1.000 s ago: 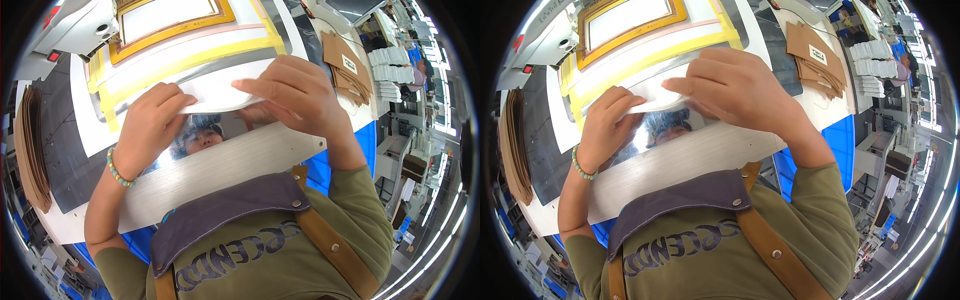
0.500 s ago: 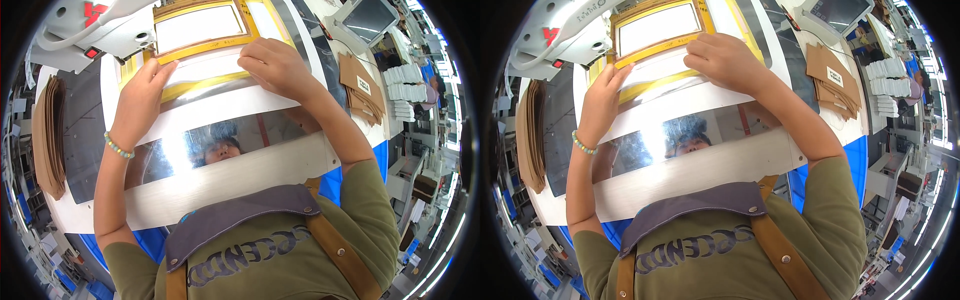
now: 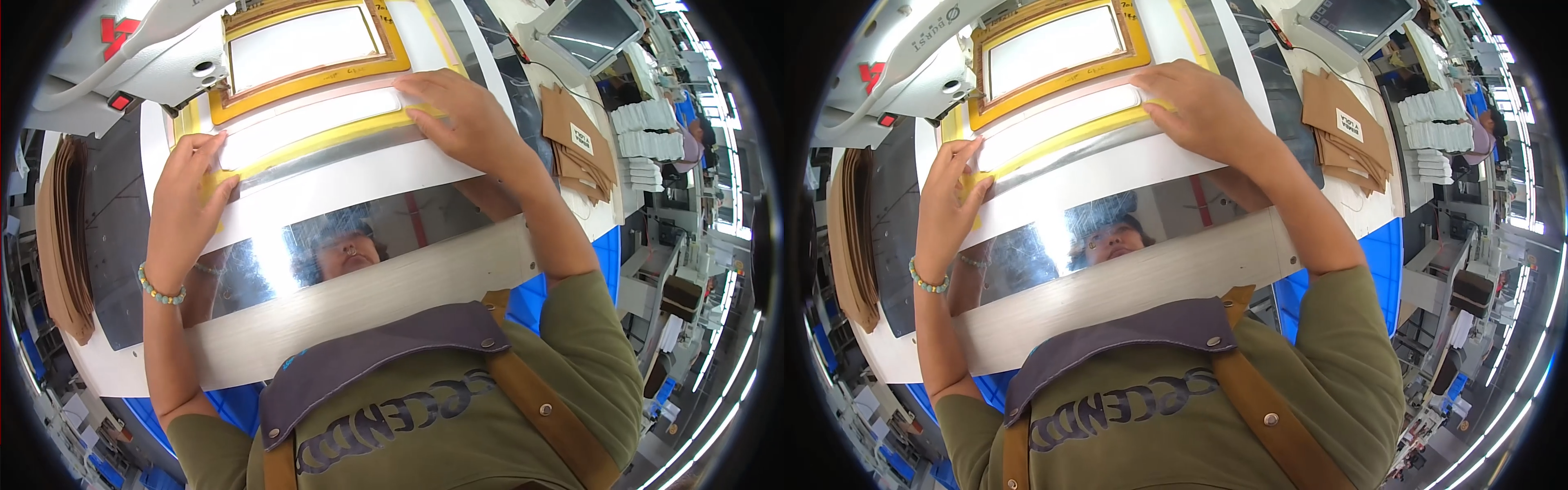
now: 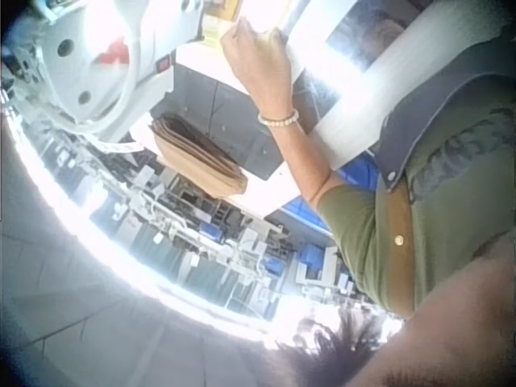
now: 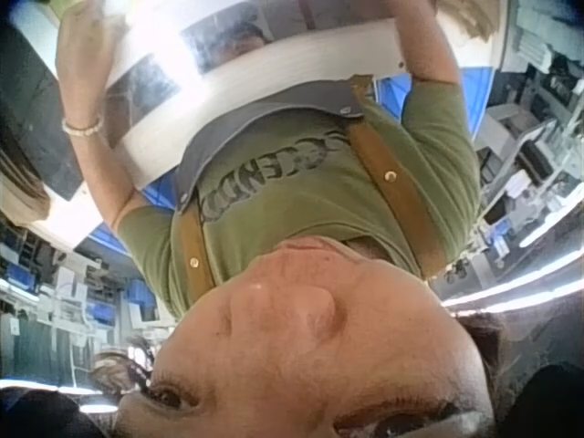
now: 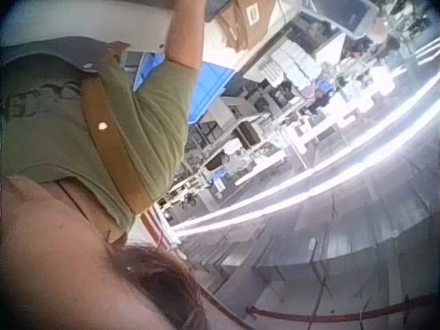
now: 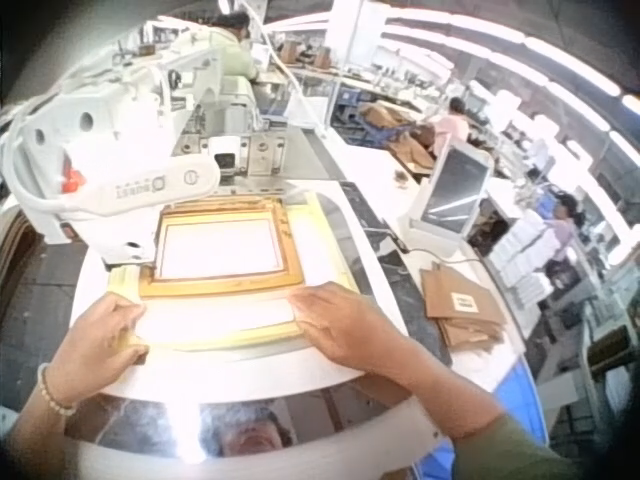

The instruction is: Sewing labels onto leather or fabric components using an industrial sewing machine.

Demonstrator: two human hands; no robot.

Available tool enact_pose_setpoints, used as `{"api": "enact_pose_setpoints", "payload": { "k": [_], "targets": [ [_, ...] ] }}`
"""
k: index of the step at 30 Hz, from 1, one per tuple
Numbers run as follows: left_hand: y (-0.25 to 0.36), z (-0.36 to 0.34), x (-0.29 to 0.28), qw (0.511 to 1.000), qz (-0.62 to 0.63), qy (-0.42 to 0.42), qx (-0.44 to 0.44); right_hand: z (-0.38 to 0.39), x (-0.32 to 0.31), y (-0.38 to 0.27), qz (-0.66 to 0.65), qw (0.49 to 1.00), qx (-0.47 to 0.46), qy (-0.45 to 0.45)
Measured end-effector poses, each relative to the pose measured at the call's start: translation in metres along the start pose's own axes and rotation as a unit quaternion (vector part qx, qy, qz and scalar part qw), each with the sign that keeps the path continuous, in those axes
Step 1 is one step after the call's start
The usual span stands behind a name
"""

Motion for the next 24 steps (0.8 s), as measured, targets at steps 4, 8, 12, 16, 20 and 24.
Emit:
{"api": "enact_pose_setpoints", "payload": {
  "k": [4,8,12,16,20,24],
  "targets": [
    [-0.005,-0.001,0.007,0.998,0.05,0.009,-0.033,0.005,0.011,-0.008,0.004,1.0,0.017,0.01],
    [-0.012,-0.005,0.018,0.996,0.088,0.021,-0.024,0.005,0.021,-0.013,-0.003,1.0,0.015,0.026],
    [-0.008,-0.001,0.011,0.994,0.101,0.042,-0.024,-0.002,0.019,-0.022,-0.039,0.998,0.032,0.047],
    [-0.012,-0.001,0.017,0.991,0.119,0.059,-0.022,0.0,0.021,-0.013,-0.02,0.998,0.022,0.051],
    [-0.004,-0.004,0.018,0.989,0.124,0.063,-0.049,0.001,0.021,-0.015,-0.001,0.997,0.009,0.072],
    [-0.004,-0.002,0.013,0.993,-0.024,0.115,0.029,-0.001,0.023,-0.014,0.026,0.997,-0.026,0.068]
  ]
}}
Point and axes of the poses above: each hand's wrist, its own z-axis away from the middle knuckle, its own x-axis out of the palm, y = z × x, the point moved 2 cm from there along -z, towards the middle knuckle, and after that the axes turned 3 degrees about y, right-handed, at the moved point
